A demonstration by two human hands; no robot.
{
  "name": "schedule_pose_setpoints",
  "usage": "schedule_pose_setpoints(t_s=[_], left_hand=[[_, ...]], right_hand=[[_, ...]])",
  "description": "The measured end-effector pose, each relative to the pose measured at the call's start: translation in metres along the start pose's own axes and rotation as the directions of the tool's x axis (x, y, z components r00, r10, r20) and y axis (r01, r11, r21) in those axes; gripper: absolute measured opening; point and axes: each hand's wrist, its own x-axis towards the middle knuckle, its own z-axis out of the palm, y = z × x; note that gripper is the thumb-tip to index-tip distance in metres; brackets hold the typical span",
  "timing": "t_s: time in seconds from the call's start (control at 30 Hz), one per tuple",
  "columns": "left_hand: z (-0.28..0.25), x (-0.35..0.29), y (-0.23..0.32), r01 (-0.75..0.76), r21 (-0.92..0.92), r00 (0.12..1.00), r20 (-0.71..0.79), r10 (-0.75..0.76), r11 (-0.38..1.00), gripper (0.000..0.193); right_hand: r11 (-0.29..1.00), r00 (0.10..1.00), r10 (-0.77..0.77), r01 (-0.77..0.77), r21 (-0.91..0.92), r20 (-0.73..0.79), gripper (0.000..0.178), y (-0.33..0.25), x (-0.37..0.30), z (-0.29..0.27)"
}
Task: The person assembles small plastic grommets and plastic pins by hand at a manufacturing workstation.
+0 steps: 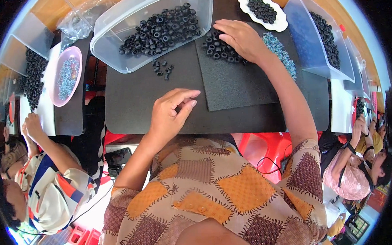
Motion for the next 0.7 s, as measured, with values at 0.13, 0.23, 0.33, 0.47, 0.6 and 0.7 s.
schedule_pose_setpoints(t_s=[0.13,0.23,0.33,0.47,0.6,0.7], left_hand=[[0.002,0.002,-0.001,-0.002,0.034,1.000,0.003,0.002,0.999,0.022],[0.003,0.007,0.005,0.026,-0.004,1.000,-0.001,-0.026,1.000,0.021],[-0.002,0.023,0.001,-0.183,0.228,0.981,-0.026,0.194,0.956,0.029],[-0.003,0.059,0.008,-0.267,0.388,0.959,0.018,0.283,0.882,0.048],[0.008,0.084,-0.004,-0.302,0.445,0.946,0.028,0.324,0.843,0.048],[0.019,0.100,-0.009,-0.309,0.503,0.934,0.000,0.357,0.808,0.046]], right_hand=[[1.000,1.000,-0.030,0.030,-0.006,-0.002,0.038,-0.011,-0.013,-0.007],[0.999,0.999,0.018,-0.017,0.048,-0.031,0.039,0.002,-0.015,-0.017],[0.993,0.985,0.105,-0.097,0.066,-0.139,0.037,0.018,-0.017,-0.020],[0.985,0.973,0.167,-0.159,0.063,-0.157,0.033,0.013,-0.020,-0.013],[0.992,0.983,0.127,-0.124,0.034,-0.130,0.029,0.003,-0.012,-0.020],[0.999,0.965,0.016,-0.028,-0.042,-0.261,0.026,0.009,0.004,-0.012]])
